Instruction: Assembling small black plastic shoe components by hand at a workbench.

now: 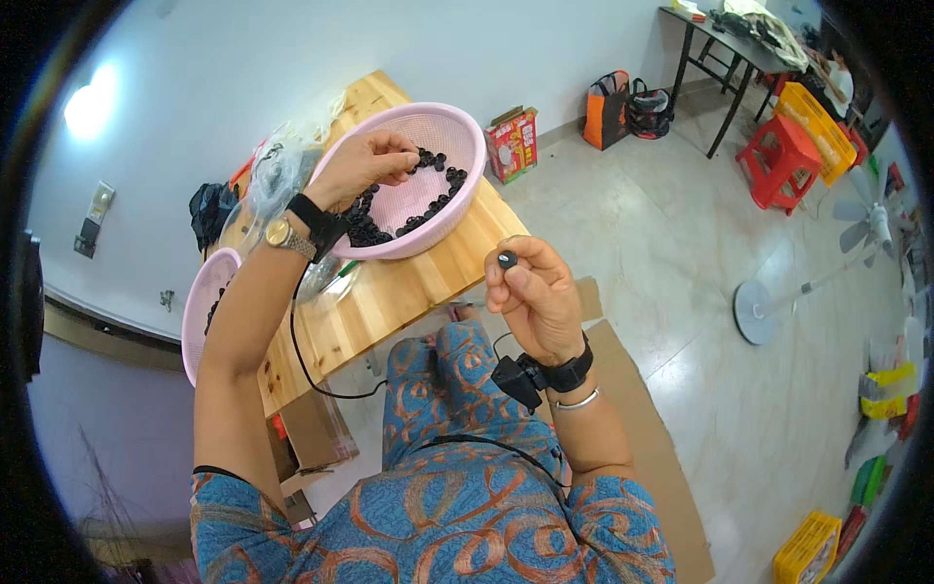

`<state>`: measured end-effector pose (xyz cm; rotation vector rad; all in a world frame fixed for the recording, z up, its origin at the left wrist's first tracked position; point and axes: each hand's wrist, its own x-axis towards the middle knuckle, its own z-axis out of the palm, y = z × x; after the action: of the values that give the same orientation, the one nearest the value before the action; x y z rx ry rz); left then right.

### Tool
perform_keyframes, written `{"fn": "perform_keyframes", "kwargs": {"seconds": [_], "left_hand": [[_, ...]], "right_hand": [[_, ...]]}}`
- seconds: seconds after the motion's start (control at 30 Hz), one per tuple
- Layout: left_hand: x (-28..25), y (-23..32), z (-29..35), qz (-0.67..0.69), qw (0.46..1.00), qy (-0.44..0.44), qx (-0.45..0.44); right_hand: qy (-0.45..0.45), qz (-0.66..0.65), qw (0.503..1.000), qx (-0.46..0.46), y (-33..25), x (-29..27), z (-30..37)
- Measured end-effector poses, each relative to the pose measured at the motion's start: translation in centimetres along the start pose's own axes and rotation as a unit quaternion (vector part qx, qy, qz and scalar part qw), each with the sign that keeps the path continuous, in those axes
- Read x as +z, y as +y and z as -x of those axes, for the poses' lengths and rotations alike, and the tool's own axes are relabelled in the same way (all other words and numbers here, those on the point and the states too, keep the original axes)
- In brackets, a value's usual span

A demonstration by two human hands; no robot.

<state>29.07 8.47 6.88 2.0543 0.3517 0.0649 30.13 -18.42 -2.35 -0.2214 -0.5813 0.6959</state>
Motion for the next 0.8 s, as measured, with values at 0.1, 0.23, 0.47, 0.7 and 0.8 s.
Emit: {"fn": "perform_keyframes", "kwargs": {"seconds": [0.1,0.23,0.47,0.7,0.8], "left_hand": [[0.2,0.9,3.0,0.018,0.999,0.015,0.038],[1.7,1.6,8.5,0.06,0.993,0.038,0.092],[5.3,0.7,17.6,0.304,0.946,0.075,0.082],[7.3,-0.9,21.0,0.489,0.864,0.096,0.067],[7.1,-2.3,21.8,0.508,0.853,0.092,0.079]], "right_hand": [[-0.008,-0.006,1.0,0.007,0.2,0.6,0.3],[-0.015,-0.008,1.0,0.009,0.6,1.3,0.7],[-0.019,0.067,0.997,0.046,1.7,3.3,1.1],[-0.027,0.33,0.939,0.093,3.8,7.1,1.6],[-0.052,0.413,0.906,0.077,4.6,7.8,1.7]]}}
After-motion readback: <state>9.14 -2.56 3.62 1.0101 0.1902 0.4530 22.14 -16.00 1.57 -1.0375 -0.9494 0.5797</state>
